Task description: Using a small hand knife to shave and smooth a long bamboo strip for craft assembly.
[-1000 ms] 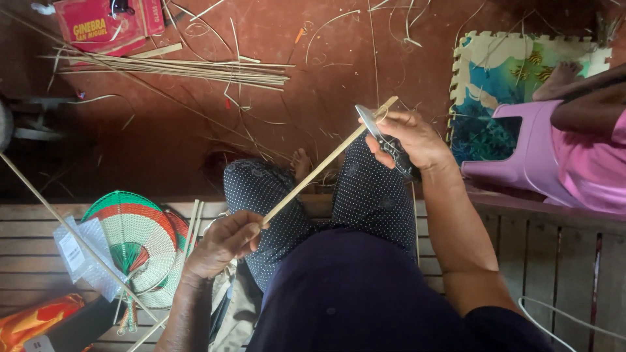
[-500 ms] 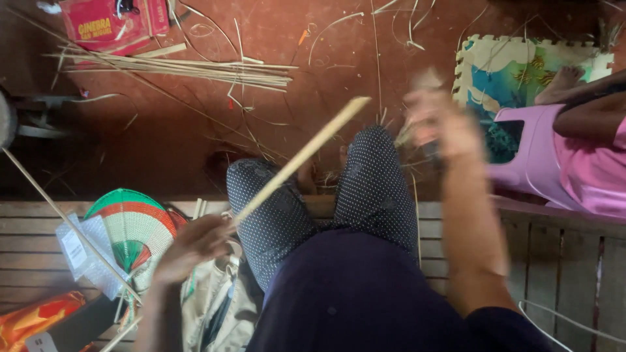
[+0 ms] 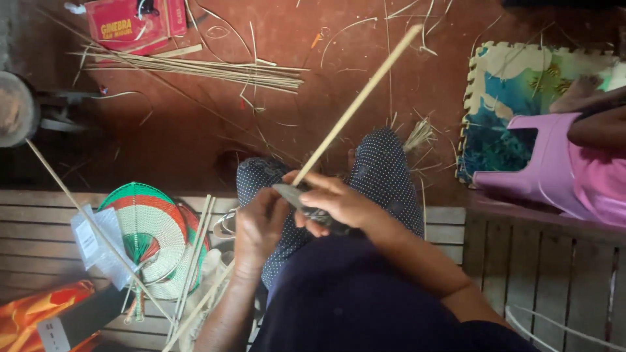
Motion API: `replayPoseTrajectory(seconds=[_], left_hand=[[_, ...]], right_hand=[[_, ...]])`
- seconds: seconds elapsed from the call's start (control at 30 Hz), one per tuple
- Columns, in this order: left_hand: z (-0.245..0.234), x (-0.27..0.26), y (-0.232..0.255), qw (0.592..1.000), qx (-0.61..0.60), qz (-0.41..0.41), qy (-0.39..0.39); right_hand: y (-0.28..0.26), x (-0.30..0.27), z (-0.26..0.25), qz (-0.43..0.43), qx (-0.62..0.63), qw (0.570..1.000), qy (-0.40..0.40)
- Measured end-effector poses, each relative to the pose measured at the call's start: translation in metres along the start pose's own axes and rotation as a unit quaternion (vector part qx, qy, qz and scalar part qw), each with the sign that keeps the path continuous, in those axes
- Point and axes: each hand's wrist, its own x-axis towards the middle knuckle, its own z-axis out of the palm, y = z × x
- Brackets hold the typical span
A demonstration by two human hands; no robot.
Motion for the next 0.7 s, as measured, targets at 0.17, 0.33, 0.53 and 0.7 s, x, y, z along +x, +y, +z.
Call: replayPoseTrajectory(seconds=[0.17,0.33,0.53,0.7], left_hand=[[0.007,-0.014,0.005,0.998,0.021,0.042,0.047],[0.007,-0.024,-0.003,0.997,0.038,0.037,0.049],[-0.004,-0.031,0.008,0.999,0.007,0.037,0.039],[-0.016,-0.043,-0.006,0.999,0.009,0.030,0.032]], right_hand=[[0.024,0.006,-0.003,-0.033,-0.018,0.999,-0.005],[0.010,-0.001,0.007,-0.031,-0.016,0.999,0.014],[-0.003,-0.006,0.000,-0.048,-0.010,0.999,0.023],[-0.027,-0.012,-0.025,-0.060,-0.019,0.996,0.064]])
